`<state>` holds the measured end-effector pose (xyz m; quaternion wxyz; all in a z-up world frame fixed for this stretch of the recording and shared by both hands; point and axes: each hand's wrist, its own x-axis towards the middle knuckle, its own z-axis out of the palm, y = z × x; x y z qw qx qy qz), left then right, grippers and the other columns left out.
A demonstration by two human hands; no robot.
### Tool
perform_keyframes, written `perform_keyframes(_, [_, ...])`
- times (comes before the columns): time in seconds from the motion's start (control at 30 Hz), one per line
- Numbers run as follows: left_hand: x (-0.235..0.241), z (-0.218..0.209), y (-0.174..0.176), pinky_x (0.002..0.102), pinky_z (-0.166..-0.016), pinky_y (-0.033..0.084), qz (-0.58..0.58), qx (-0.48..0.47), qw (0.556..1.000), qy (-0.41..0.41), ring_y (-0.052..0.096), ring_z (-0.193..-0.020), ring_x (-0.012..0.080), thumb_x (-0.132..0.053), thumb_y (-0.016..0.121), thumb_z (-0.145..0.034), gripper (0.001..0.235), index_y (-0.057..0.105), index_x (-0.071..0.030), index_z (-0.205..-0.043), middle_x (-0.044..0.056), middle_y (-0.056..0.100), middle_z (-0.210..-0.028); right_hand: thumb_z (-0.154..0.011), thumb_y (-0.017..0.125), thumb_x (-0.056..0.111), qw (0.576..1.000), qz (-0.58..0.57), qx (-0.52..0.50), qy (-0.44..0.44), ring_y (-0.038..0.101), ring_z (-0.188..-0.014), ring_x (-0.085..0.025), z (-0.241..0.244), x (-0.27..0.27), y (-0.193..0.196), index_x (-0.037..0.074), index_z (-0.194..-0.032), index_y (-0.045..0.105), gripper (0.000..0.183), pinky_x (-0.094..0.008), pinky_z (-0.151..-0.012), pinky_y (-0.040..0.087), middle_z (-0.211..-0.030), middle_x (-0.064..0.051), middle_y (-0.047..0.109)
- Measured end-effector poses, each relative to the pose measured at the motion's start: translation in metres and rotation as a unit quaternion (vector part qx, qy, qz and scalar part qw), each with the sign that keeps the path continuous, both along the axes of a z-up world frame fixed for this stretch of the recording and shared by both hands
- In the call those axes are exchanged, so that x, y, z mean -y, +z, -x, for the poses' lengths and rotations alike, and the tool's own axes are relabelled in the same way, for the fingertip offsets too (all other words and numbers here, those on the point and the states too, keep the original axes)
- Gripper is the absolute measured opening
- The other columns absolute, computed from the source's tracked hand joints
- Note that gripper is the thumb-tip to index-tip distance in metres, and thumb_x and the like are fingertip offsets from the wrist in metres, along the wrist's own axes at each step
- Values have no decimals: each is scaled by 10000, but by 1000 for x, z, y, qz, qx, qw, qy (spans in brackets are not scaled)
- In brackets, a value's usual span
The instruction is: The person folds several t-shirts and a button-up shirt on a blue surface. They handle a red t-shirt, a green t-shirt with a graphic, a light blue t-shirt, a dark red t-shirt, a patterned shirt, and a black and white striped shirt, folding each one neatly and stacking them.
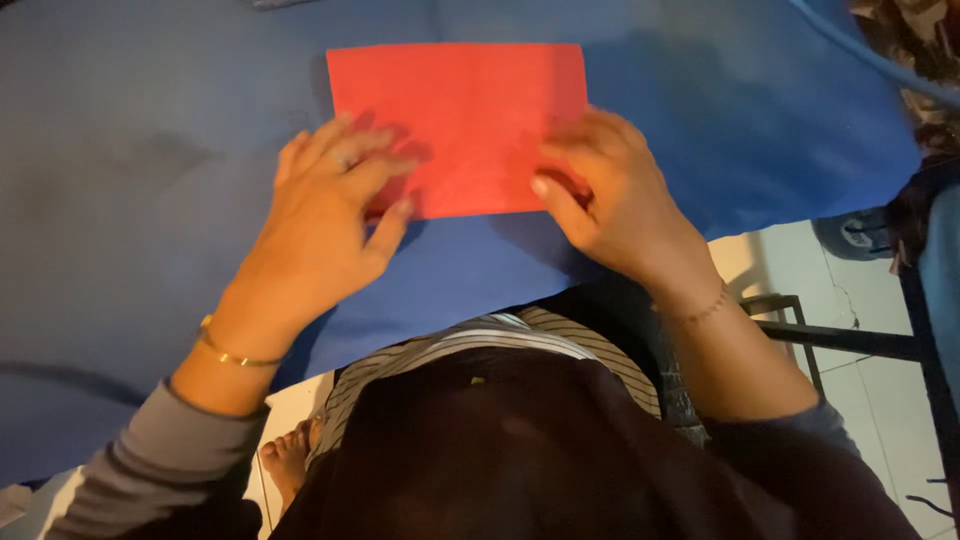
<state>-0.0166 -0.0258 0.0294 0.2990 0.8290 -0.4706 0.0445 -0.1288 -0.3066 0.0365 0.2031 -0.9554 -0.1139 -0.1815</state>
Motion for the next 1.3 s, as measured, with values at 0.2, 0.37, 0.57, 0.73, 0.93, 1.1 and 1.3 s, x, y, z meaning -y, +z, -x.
perform_keyframes(0.2, [59, -42, -15, 694, -1171, 7, -199, -93, 974, 48, -80, -1497, 528, -632, 275, -1014, 800, 232, -132, -1637, 204, 42, -1695, -1095, 406, 416, 985, 77, -144, -58, 47, -1477, -599, -61, -6, -18, -93, -1548, 332, 685, -674, -1187, 136, -1613, -380, 217])
perform_keyframes(0.37, [58, -49, -14, 683, -1183, 0, -217, -110, 968, 58, -99, -1526, 441, -613, 316, -1001, 789, 161, -192, -1651, 109, 31, -1720, -1059, 295, 564, 965, 64, -239, -91, -19, -1548, -453, -69, -6, -27, -4, -1621, 132, 815, -607, -1231, 63, -1703, -223, 98])
perform_keyframes(0.57, [42, -37, -14, 711, -1155, -12, -162, -88, 982, 36, -28, -1529, 467, -649, 372, -976, 815, 262, -171, -1627, 164, 96, -1704, -1065, 332, 512, 973, 39, -213, -76, 25, -1553, -446, -58, -1, -27, 14, -1617, 201, 754, -584, -1228, 64, -1691, -238, 152])
perform_keyframes(0.73, [-7, -21, -16, 739, -1140, 69, -147, -47, 988, -20, 213, -1520, 470, -529, 757, -829, 714, 503, -182, -1399, 191, 333, -1638, -935, 658, 432, 989, -54, -137, -31, 239, -1549, -404, -9, 19, -38, 117, -1536, 476, 702, -575, -1224, 131, -1616, -269, 363])
perform_keyframes(0.93, [-13, -29, -36, 657, -1194, 198, -196, 18, 980, 30, 486, -1435, 362, -369, 593, -971, 273, 661, -137, -1097, 121, 583, -1501, -844, 768, 212, 995, -14, -88, -54, 591, -1293, -397, 0, 28, -55, 148, -1323, 686, 490, -476, -1092, 474, -1411, -121, 552])
perform_keyframes(1.1, [-8, -38, -19, 599, -1213, 245, -75, 76, 992, 62, 662, -1256, 268, -314, 605, -986, 201, 676, -156, -1087, 155, 737, -1238, -909, 700, 201, 998, -28, 26, -43, 718, -1056, -218, -17, 52, -48, 263, -1139, 791, 255, -414, -1128, 391, -1003, 49, 767])
perform_keyframes(1.3, [7, -57, 66, 422, -770, 557, 74, -166, 969, 167, 749, -773, 314, -409, 602, -1017, 203, 673, -311, -1180, 36, 773, -869, -939, 747, 188, 939, -307, -41, -150, 640, -706, -140, -63, 57, 41, 179, -1141, 803, 210, -311, -656, 561, -796, -88, 759])
